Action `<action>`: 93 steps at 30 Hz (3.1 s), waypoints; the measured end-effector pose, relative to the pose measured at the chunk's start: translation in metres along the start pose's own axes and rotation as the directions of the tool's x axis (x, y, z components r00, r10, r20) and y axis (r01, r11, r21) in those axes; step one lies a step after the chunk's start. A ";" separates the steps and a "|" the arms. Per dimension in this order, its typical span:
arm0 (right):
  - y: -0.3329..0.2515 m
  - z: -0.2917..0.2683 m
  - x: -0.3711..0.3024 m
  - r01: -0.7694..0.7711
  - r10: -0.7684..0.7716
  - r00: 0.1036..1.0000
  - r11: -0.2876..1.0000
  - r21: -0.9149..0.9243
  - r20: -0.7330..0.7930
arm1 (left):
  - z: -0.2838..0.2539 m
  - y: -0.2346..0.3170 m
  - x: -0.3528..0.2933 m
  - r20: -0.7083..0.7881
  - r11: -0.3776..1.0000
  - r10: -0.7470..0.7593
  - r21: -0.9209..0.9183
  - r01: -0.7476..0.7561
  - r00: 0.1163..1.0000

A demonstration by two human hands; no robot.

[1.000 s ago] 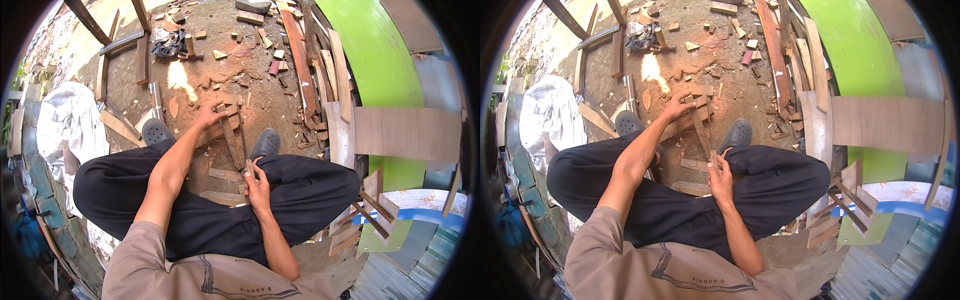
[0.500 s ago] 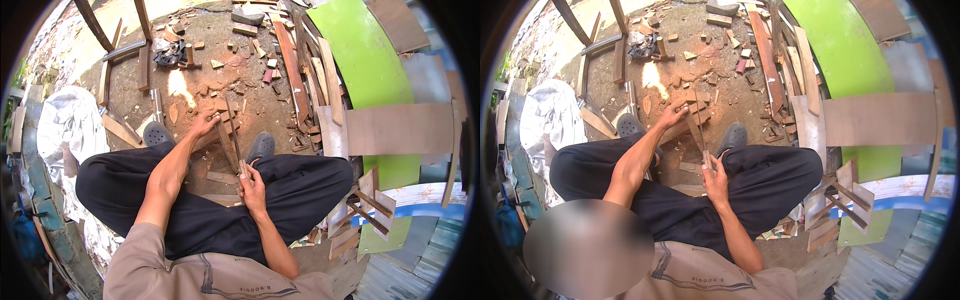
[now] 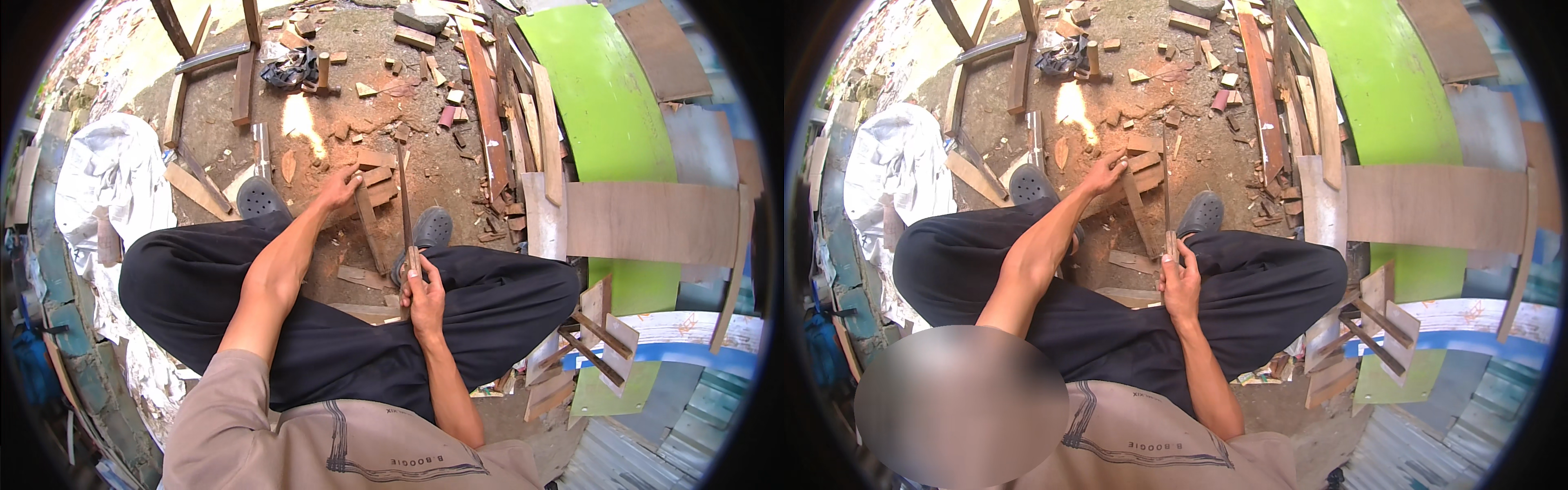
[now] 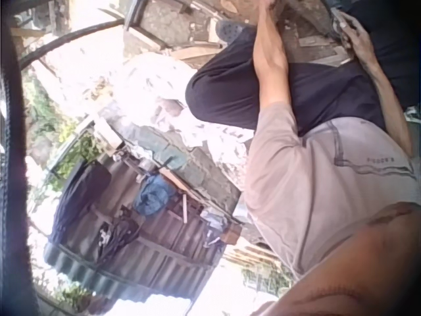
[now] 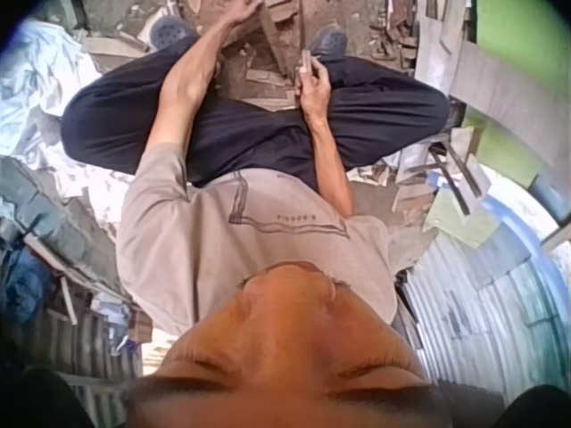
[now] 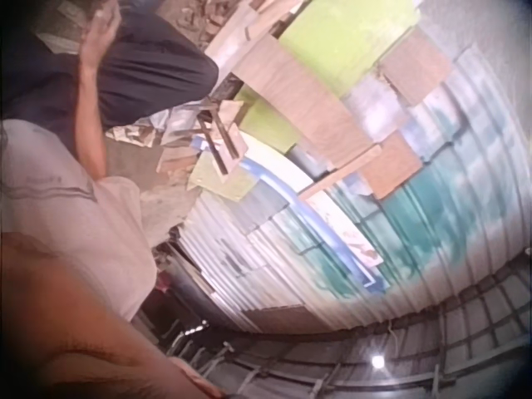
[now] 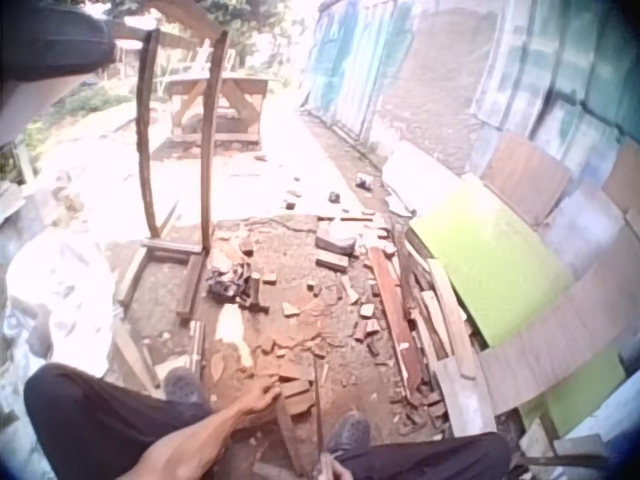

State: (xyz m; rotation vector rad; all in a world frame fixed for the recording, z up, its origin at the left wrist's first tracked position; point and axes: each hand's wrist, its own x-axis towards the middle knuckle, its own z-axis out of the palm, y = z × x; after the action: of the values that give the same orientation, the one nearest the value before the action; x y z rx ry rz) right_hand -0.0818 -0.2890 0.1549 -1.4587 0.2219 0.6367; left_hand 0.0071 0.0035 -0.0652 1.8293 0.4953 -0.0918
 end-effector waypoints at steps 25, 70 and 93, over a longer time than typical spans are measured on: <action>-0.072 0.018 -0.005 0.365 -0.256 0.926 0.790 -0.492 0.276 | 0.006 0.024 -0.033 -0.322 0.988 -0.107 0.074 0.137 0.941; -0.074 0.004 -0.043 0.515 -0.414 0.856 0.646 -0.564 0.308 | -0.010 0.054 -0.020 -0.337 0.900 -0.213 0.297 0.318 0.917; -0.080 0.006 -0.051 0.448 -0.358 0.893 0.649 -0.615 0.273 | -0.015 0.063 -0.014 -0.291 0.896 -0.167 0.354 0.268 0.942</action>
State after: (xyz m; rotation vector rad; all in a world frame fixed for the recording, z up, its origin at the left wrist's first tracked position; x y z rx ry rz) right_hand -0.0831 -0.2956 0.2496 -2.0675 -0.4925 0.4434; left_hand 0.0149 -0.0007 0.0003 2.1824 0.9205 -0.1164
